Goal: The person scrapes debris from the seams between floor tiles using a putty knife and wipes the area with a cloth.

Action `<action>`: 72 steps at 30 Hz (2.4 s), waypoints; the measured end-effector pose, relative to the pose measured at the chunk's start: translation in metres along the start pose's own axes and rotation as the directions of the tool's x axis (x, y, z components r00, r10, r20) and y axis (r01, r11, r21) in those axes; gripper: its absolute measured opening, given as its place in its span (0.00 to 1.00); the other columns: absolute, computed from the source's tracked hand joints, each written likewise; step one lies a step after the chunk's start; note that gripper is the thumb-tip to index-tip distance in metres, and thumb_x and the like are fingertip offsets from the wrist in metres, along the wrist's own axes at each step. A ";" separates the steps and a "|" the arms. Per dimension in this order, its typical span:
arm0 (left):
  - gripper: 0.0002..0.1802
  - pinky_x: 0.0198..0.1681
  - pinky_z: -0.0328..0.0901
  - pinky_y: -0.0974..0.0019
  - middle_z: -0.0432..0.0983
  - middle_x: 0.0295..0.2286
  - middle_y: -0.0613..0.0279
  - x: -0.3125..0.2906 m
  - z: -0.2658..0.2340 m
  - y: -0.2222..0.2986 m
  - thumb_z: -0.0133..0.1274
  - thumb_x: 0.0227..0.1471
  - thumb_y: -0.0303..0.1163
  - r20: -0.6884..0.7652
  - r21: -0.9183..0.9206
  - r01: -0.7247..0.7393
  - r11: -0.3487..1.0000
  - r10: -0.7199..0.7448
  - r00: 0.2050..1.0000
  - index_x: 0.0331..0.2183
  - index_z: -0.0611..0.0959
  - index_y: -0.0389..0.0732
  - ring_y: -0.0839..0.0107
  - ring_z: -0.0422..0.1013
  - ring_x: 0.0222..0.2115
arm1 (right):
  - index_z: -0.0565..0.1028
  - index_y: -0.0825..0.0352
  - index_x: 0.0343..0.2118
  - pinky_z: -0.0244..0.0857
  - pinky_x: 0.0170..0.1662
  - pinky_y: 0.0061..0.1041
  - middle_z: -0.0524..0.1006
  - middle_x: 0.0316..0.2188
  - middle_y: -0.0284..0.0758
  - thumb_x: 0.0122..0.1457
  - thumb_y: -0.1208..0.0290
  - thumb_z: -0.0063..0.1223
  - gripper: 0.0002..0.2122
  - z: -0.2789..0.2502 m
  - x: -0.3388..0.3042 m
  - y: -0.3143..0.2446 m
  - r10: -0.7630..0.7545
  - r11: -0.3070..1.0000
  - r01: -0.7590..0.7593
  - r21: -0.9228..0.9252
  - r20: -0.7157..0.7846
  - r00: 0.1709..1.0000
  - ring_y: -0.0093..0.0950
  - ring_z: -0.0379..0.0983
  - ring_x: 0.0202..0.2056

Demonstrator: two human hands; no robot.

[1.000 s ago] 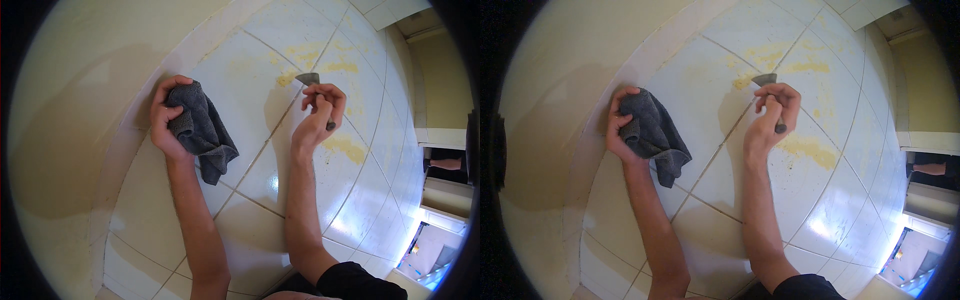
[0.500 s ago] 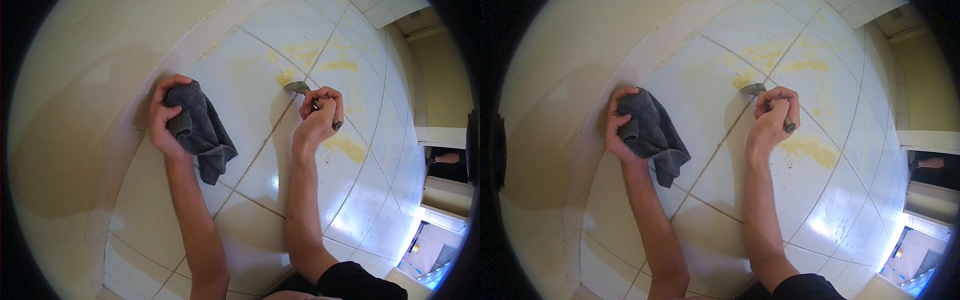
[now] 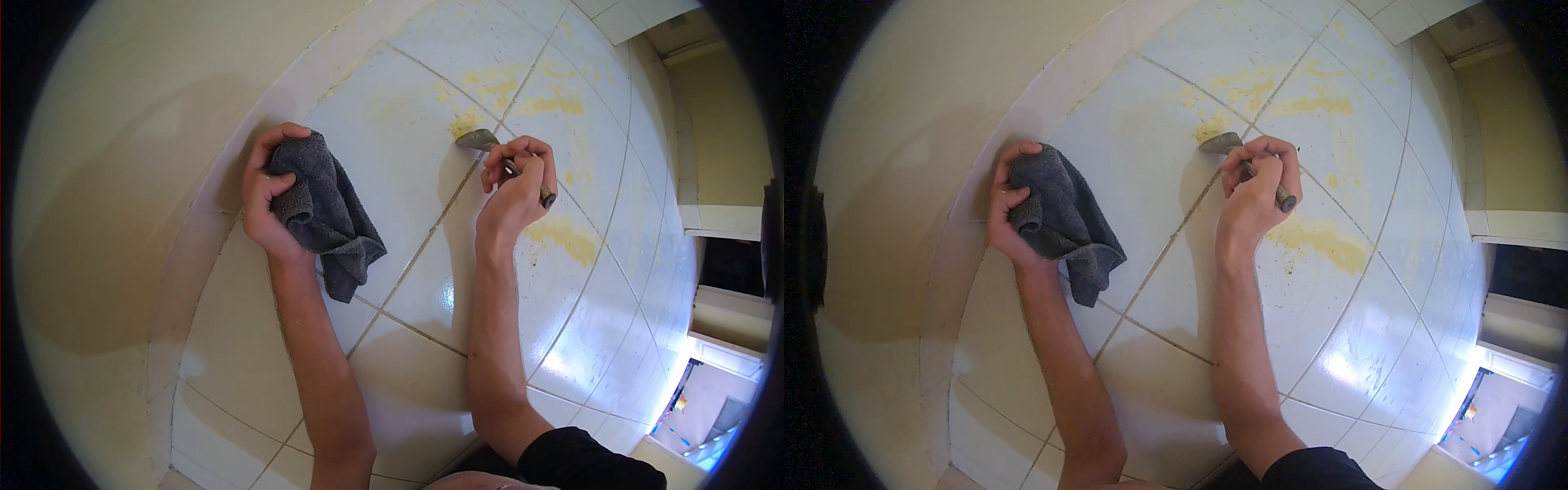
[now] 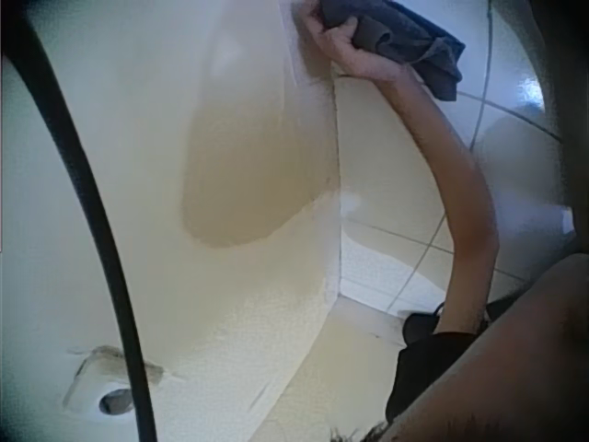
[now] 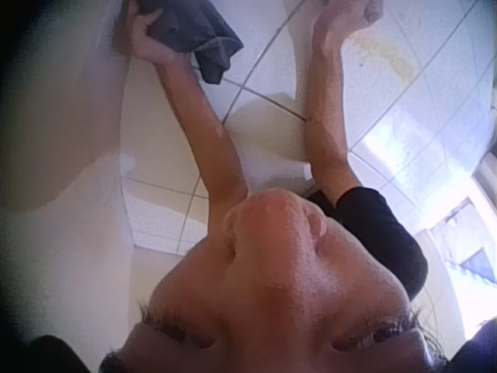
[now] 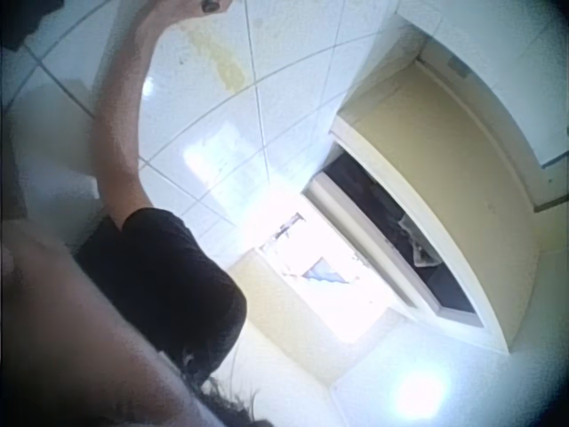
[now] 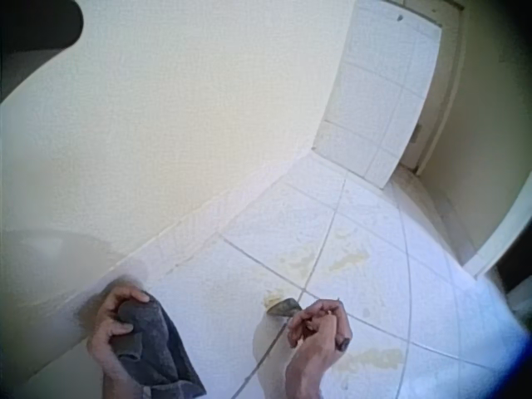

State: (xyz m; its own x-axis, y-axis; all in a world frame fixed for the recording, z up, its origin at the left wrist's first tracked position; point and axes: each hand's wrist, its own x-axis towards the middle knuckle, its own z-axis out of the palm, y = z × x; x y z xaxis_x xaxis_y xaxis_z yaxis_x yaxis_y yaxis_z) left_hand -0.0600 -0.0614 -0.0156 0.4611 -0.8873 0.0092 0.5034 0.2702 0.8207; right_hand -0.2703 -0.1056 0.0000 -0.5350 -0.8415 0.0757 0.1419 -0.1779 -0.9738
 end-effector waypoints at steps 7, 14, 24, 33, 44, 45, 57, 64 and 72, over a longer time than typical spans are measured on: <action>0.28 0.39 0.70 0.66 0.76 0.35 0.49 0.000 0.001 0.001 0.43 0.38 0.33 0.003 -0.001 0.012 1.000 -0.012 1.000 0.42 0.79 0.26 0.65 0.74 0.32 | 0.72 0.72 0.30 0.53 0.20 0.21 0.75 0.19 0.41 0.56 0.77 0.36 0.09 0.002 -0.002 -0.002 -0.017 0.999 0.017 -0.041 0.001 1.000 0.20 0.59 0.16; 0.28 0.39 0.70 0.66 0.76 0.35 0.50 -0.001 0.001 0.000 0.43 0.38 0.33 -0.018 -0.014 0.011 1.000 -0.011 1.000 0.42 0.79 0.26 0.65 0.74 0.32 | 0.72 0.73 0.28 0.52 0.17 0.22 0.75 0.18 0.41 0.56 0.77 0.36 0.10 0.004 -0.004 -0.002 -0.038 0.999 0.038 -0.017 0.014 0.999 0.20 0.60 0.15; 0.28 0.39 0.70 0.66 0.76 0.35 0.50 0.000 -0.004 -0.001 0.44 0.38 0.33 0.006 0.002 0.003 1.000 -0.003 1.000 0.41 0.79 0.26 0.65 0.74 0.32 | 0.71 0.71 0.30 0.52 0.18 0.22 0.75 0.20 0.43 0.56 0.76 0.35 0.09 0.002 -0.008 0.000 -0.045 0.998 0.045 -0.042 0.010 0.999 0.22 0.60 0.15; 0.28 0.40 0.70 0.66 0.77 0.35 0.50 0.000 0.001 0.003 0.44 0.39 0.33 0.000 0.011 0.015 1.000 -0.015 1.000 0.42 0.79 0.26 0.66 0.74 0.33 | 0.70 0.70 0.41 0.60 0.27 0.25 0.75 0.36 0.47 0.62 0.74 0.43 0.08 -0.015 0.016 0.014 0.057 0.726 -0.115 0.678 0.107 0.993 0.28 0.67 0.30; 0.31 0.41 0.72 0.65 0.77 0.37 0.49 -0.004 0.011 0.004 0.46 0.41 0.34 0.178 -0.170 0.281 0.945 -0.251 0.952 0.48 0.77 0.29 0.63 0.76 0.34 | 0.72 0.73 0.48 0.81 0.36 0.22 0.79 0.46 0.57 0.72 0.71 0.46 0.10 0.008 -0.006 0.014 0.189 0.798 -0.514 0.314 0.679 0.709 0.32 0.84 0.33; 0.31 0.42 0.73 0.64 0.77 0.38 0.48 -0.005 0.011 0.001 0.47 0.41 0.35 0.181 -0.258 0.323 0.911 -0.282 0.942 0.48 0.76 0.30 0.62 0.77 0.35 | 0.72 0.73 0.48 0.81 0.36 0.22 0.79 0.46 0.57 0.72 0.71 0.46 0.10 0.009 -0.008 0.016 0.193 0.793 -0.521 0.315 0.682 0.706 0.32 0.84 0.33; 0.27 0.44 0.73 0.60 0.76 0.38 0.47 -0.007 0.002 -0.003 0.47 0.41 0.37 0.357 -0.609 0.483 0.629 -0.326 0.875 0.46 0.73 0.37 0.56 0.76 0.37 | 0.73 0.71 0.43 0.76 0.28 0.20 0.81 0.43 0.56 0.72 0.71 0.46 0.08 0.015 -0.013 0.015 0.191 0.808 -0.492 0.324 0.646 0.739 0.26 0.81 0.27; 0.28 0.43 0.73 0.59 0.76 0.37 0.46 -0.006 0.002 -0.002 0.47 0.40 0.37 0.331 -0.646 0.454 0.613 -0.310 0.891 0.46 0.73 0.36 0.55 0.76 0.36 | 0.72 0.67 0.42 0.72 0.28 0.21 0.80 0.44 0.56 0.73 0.69 0.45 0.07 0.015 -0.014 0.013 0.203 0.753 -0.542 0.373 0.652 0.731 0.26 0.78 0.27; 0.28 0.44 0.73 0.58 0.75 0.38 0.45 -0.006 0.007 -0.003 0.47 0.40 0.36 0.355 -0.628 0.471 0.619 -0.310 0.882 0.46 0.73 0.36 0.53 0.76 0.38 | 0.65 0.59 0.29 0.72 0.33 0.28 0.75 0.30 0.44 0.73 0.56 0.34 0.16 0.009 -0.008 0.021 0.056 0.378 -0.790 0.484 0.839 0.541 0.35 0.71 0.35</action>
State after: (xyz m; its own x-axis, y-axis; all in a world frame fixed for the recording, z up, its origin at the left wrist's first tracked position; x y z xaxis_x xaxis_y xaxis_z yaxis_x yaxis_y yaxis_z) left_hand -0.0694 -0.0597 -0.0140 -0.0092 -0.9990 -0.0438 0.9880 -0.0158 0.1536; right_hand -0.2554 -0.1075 -0.0192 0.4176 -0.8932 0.1666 0.8788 0.3505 -0.3237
